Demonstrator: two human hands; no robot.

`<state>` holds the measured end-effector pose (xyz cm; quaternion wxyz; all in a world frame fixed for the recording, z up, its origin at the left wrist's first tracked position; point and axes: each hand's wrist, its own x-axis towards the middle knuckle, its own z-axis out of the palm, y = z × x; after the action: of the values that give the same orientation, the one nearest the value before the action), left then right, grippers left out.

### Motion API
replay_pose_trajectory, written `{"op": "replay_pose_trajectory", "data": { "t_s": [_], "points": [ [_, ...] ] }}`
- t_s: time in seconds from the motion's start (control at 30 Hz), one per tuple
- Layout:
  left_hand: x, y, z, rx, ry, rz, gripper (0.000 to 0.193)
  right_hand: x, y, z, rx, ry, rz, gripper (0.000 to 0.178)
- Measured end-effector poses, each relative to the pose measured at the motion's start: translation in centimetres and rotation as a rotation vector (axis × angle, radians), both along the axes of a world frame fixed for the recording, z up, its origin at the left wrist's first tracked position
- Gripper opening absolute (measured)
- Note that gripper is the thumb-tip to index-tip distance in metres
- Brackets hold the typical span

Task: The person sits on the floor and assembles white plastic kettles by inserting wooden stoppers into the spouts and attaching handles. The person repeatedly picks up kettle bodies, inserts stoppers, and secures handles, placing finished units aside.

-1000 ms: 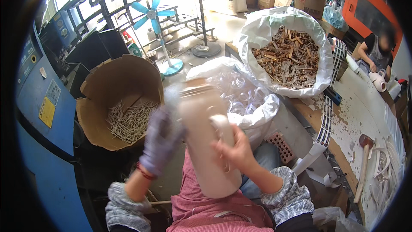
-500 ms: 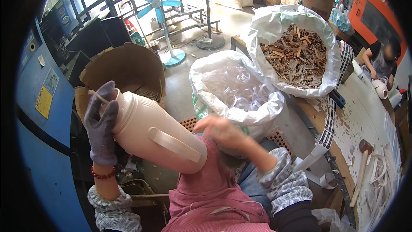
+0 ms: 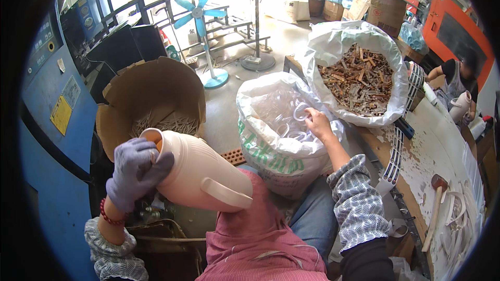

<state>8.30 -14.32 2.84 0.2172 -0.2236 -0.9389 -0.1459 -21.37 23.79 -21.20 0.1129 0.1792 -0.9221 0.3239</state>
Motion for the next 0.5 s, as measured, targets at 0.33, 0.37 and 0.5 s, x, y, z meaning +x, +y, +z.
{"op": "replay_pose_trajectory", "data": {
  "t_s": [0.33,0.37,0.5],
  "points": [
    [-6.3,-0.2,5.4,-0.581,0.853,0.121,0.041,11.5,5.7,1.0,-0.494,-0.085,-0.094,0.025],
    [-6.4,0.7,5.5,-0.533,0.895,0.079,0.042,12.7,6.4,0.8,-0.544,-0.047,-0.072,0.026],
    [-5.4,7.2,4.3,-0.135,0.806,-0.075,0.045,15.9,8.5,2.1,-0.867,-0.033,0.081,0.025]
  ]
}}
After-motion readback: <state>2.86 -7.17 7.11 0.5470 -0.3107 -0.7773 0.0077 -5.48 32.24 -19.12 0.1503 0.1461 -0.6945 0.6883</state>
